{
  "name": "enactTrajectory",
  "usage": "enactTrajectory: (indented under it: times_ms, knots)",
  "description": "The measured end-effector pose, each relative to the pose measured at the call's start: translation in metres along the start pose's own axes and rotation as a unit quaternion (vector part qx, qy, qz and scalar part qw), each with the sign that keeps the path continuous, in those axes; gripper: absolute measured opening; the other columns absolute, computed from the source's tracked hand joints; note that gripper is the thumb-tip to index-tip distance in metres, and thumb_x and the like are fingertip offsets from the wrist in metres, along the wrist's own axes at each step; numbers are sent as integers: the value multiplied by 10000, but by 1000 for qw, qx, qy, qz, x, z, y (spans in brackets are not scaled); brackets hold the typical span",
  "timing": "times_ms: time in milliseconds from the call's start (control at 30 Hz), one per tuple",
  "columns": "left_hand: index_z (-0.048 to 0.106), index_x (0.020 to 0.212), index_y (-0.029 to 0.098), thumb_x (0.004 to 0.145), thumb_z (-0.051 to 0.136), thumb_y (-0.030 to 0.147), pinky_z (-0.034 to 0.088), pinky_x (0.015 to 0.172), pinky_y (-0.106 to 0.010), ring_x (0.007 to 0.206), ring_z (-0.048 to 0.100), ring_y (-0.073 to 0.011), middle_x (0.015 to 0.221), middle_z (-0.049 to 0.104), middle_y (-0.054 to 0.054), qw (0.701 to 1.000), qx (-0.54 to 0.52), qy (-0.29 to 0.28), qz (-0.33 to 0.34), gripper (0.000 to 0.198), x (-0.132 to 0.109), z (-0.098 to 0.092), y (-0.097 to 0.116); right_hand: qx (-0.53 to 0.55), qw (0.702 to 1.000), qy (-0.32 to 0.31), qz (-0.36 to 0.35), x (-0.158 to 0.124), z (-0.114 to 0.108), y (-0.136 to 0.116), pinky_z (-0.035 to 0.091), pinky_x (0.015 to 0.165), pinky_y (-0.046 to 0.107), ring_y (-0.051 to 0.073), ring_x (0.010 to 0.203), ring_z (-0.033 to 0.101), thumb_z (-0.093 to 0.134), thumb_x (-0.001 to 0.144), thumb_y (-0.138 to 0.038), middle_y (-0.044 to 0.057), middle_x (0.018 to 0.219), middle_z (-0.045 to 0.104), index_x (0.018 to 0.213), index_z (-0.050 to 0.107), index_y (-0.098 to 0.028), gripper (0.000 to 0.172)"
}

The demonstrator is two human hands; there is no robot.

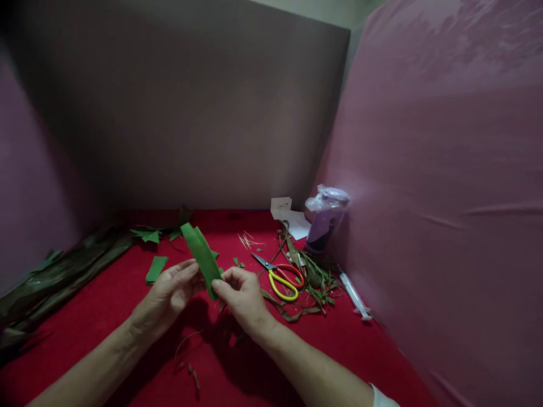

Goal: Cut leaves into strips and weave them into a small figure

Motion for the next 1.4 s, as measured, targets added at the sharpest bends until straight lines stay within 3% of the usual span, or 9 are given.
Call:
enactTrajectory:
  times_ms: [100, 233, 800, 1067, 1267, 1400]
  knots:
    - [660, 727, 142, 677, 710, 227, 465, 642, -270, 619, 591, -133, 671, 664, -23, 1000, 6, 31, 1, 110, 2, -8, -2, -21, 1000, -8, 1, 0, 1, 5, 292, 393, 177, 49, 386, 372, 642, 714, -338, -58, 485, 491, 625, 509, -163, 237]
    - [640, 622, 142, 703, 688, 254, 445, 564, -228, 566, 572, -112, 612, 655, -12, 999, 39, 24, 21, 147, 4, -8, 1, -42, 999, -18, 4, 0, 3, 8, 295, 394, 178, 55, 394, 385, 637, 720, -343, -54, 490, 500, 623, 504, -166, 242]
    - [622, 600, 137, 648, 715, 287, 390, 443, -188, 470, 489, -83, 537, 589, 12, 994, 74, 70, 35, 183, 1, -11, 4, -58, 998, -27, 13, -1, 3, 11, 278, 390, 179, 50, 388, 364, 612, 746, -370, -61, 493, 483, 661, 520, -167, 239]
    - [611, 613, 139, 686, 692, 280, 418, 485, -193, 511, 512, -87, 563, 598, 12, 995, 65, 61, 35, 178, 1, -9, 3, -74, 997, -14, 5, -1, 3, 11, 278, 392, 180, 51, 389, 360, 594, 752, -323, -62, 487, 472, 646, 512, -170, 204]
    - [660, 759, 140, 643, 731, 213, 472, 576, -221, 592, 591, -112, 699, 677, -16, 999, 27, 36, 20, 154, 2, -4, -2, -78, 997, -4, 5, -1, 1, 10, 277, 391, 179, 53, 390, 364, 594, 753, -357, -60, 480, 479, 643, 510, -168, 235]
    - [636, 622, 129, 602, 759, 211, 456, 503, -202, 501, 561, -95, 573, 642, 2, 999, 18, 43, -1, 149, 1, -5, -7, -75, 997, -9, 2, -1, 1, 10, 278, 389, 176, 49, 388, 363, 619, 740, -371, -62, 484, 476, 647, 525, -164, 246]
Point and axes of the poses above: each hand's wrist, its own x-axis towards the middle knuckle, its own z-axis out of the palm, y = z × x, the point moved 8 cm from there along x, towards the middle knuckle
